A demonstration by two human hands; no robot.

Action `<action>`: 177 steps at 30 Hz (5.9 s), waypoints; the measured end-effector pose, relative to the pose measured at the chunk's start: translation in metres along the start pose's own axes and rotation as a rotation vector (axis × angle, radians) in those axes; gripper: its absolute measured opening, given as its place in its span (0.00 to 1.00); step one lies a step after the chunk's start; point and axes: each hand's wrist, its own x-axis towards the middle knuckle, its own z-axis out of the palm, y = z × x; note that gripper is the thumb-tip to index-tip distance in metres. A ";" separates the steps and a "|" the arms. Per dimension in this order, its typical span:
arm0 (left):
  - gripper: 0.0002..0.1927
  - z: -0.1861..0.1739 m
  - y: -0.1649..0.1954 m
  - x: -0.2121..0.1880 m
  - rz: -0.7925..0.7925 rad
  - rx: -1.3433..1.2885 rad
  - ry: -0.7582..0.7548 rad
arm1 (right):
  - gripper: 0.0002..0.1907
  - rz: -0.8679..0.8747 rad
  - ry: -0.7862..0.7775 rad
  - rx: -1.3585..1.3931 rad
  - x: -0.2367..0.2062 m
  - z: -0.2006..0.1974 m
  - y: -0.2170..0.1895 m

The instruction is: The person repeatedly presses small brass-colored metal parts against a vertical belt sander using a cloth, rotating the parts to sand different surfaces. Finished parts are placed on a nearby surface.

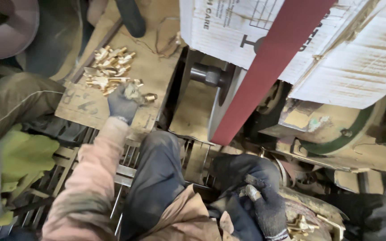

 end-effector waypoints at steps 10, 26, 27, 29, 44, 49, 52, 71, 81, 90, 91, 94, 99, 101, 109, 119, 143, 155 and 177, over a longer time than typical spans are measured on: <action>0.26 -0.081 0.084 -0.132 -0.027 -0.633 -0.518 | 0.18 0.222 -0.169 0.112 -0.023 0.011 -0.011; 0.20 0.038 0.099 -0.241 -0.473 -1.153 -1.142 | 0.23 0.216 -0.510 1.013 -0.029 0.033 0.014; 0.22 0.039 0.098 -0.240 -0.242 -1.015 -1.077 | 0.23 0.183 -0.472 1.024 -0.032 0.030 0.005; 0.16 0.036 0.095 -0.232 -0.411 -1.255 -1.105 | 0.25 0.114 -0.414 1.013 -0.041 0.026 -0.015; 0.16 0.036 0.055 -0.257 -1.237 -1.882 -1.057 | 0.26 -0.312 -0.140 0.717 -0.071 0.017 -0.069; 0.14 0.036 0.058 -0.258 -1.416 -1.338 -0.697 | 0.25 -0.321 -0.104 0.879 -0.079 0.021 -0.073; 0.25 0.045 0.058 -0.261 -0.993 -2.167 -1.285 | 0.25 -0.362 -0.198 0.900 -0.072 0.025 -0.062; 0.23 0.099 0.068 -0.193 -0.448 -0.539 -0.858 | 0.21 -0.512 0.130 -0.353 0.036 -0.014 -0.019; 0.34 0.135 0.059 -0.177 -0.560 -0.687 -0.735 | 0.16 -0.569 -0.033 -0.031 0.070 0.007 -0.002; 0.33 0.147 0.041 -0.178 -0.539 -0.795 -0.707 | 0.21 -0.639 -0.026 0.010 0.080 0.012 -0.014; 0.32 0.147 0.040 -0.178 -0.531 -0.748 -0.700 | 0.22 -0.685 -0.034 0.084 0.081 0.012 -0.015; 0.27 0.145 0.041 -0.175 -0.409 -0.516 -0.735 | 0.21 -0.568 -0.017 -0.121 0.085 0.013 -0.020; 0.19 0.140 0.048 -0.172 -0.440 -0.349 -0.818 | 0.28 -0.551 -0.092 0.064 0.090 0.014 -0.033; 0.18 0.139 0.051 -0.172 -0.446 -0.335 -0.844 | 0.30 -0.575 -0.099 0.097 0.094 0.015 -0.036; 0.18 0.140 0.049 -0.175 -0.606 -0.461 -0.859 | 0.25 -0.583 -0.082 0.156 0.126 0.028 -0.024; 0.13 0.141 0.042 -0.173 -0.686 -0.546 -0.927 | 0.17 -0.206 -0.187 0.436 0.157 0.043 -0.026; 0.14 0.113 0.034 -0.176 -0.877 -0.737 -1.014 | 0.10 0.145 -0.241 0.430 0.144 0.049 -0.027; 0.23 0.061 0.029 -0.194 -0.364 -0.580 -1.093 | 0.28 -0.184 -0.218 0.379 -0.009 -0.003 -0.009; 0.30 0.036 0.068 -0.190 -0.538 -0.950 -0.913 | 0.21 -0.452 -0.277 0.143 0.004 0.004 0.003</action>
